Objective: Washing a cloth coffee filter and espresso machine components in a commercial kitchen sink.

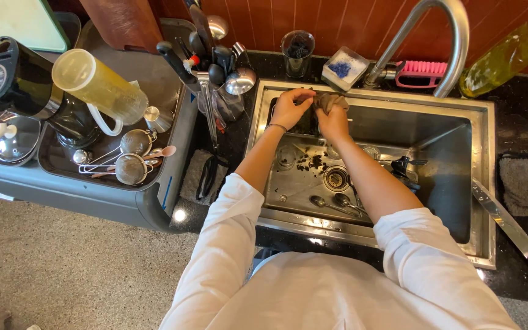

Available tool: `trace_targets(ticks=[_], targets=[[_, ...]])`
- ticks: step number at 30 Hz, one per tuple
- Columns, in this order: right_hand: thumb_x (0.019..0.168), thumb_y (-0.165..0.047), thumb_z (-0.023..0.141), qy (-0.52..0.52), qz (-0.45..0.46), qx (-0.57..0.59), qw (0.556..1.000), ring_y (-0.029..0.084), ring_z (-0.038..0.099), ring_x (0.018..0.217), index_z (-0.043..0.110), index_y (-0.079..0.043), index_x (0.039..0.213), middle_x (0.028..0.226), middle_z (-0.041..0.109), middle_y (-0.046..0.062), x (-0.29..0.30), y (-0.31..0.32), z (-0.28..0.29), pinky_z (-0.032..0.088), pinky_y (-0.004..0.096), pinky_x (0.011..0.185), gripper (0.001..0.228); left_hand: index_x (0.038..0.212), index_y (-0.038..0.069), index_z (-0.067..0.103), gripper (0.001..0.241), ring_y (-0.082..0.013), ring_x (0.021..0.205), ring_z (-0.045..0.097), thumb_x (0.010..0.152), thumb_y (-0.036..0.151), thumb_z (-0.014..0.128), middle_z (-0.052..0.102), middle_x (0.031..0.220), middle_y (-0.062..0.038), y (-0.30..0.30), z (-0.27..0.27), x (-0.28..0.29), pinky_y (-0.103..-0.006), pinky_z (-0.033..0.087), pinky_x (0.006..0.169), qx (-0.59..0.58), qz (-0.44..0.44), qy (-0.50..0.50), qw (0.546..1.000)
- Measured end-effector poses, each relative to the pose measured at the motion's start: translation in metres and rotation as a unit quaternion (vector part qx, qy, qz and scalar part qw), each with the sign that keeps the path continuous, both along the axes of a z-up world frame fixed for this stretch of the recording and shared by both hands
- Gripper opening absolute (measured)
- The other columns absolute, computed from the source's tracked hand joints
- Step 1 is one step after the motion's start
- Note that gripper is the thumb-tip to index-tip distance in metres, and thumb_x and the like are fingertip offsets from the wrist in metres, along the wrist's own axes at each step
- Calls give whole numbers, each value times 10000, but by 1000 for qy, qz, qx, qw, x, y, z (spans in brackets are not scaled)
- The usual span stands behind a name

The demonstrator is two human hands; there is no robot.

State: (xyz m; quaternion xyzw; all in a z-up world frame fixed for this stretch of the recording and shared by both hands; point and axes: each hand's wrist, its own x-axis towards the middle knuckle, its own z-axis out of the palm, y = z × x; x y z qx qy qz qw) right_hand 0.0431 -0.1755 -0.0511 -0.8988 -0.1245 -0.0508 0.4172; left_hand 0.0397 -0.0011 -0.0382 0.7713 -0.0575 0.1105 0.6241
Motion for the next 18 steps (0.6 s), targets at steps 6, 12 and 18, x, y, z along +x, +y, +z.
trace_targets(ticks=[6, 12, 18], targets=[[914, -189, 741, -8, -13, 186, 982, 288, 695, 742, 701, -16, 949, 801, 713, 115, 1, -7, 27, 535, 417, 697, 181, 1301, 115, 663, 402, -256, 1090, 692, 903, 132, 718, 722, 1226, -76, -1, 31, -47, -373, 558, 973, 186, 128, 72, 971], [919, -203, 790, 94, -83, 240, 963, 209, 648, 598, 676, 15, 859, 697, 671, 66, 3, -19, 30, 507, 376, 572, 253, 1531, 130, 345, 860, -365, 1474, 265, 815, 223, 813, 243, 1636, -79, -26, 40, -63, -565, 335, 1116, 376, -31, 89, 922], [1007, -183, 808, -24, -26, 240, 970, 190, 612, 598, 664, 15, 902, 735, 673, 84, 13, -42, -3, 514, 346, 523, 266, 1527, 122, 376, 702, -301, 1543, 235, 915, 184, 715, 223, 1682, -26, -32, -41, -37, -533, 318, 1178, 484, -41, 64, 872]])
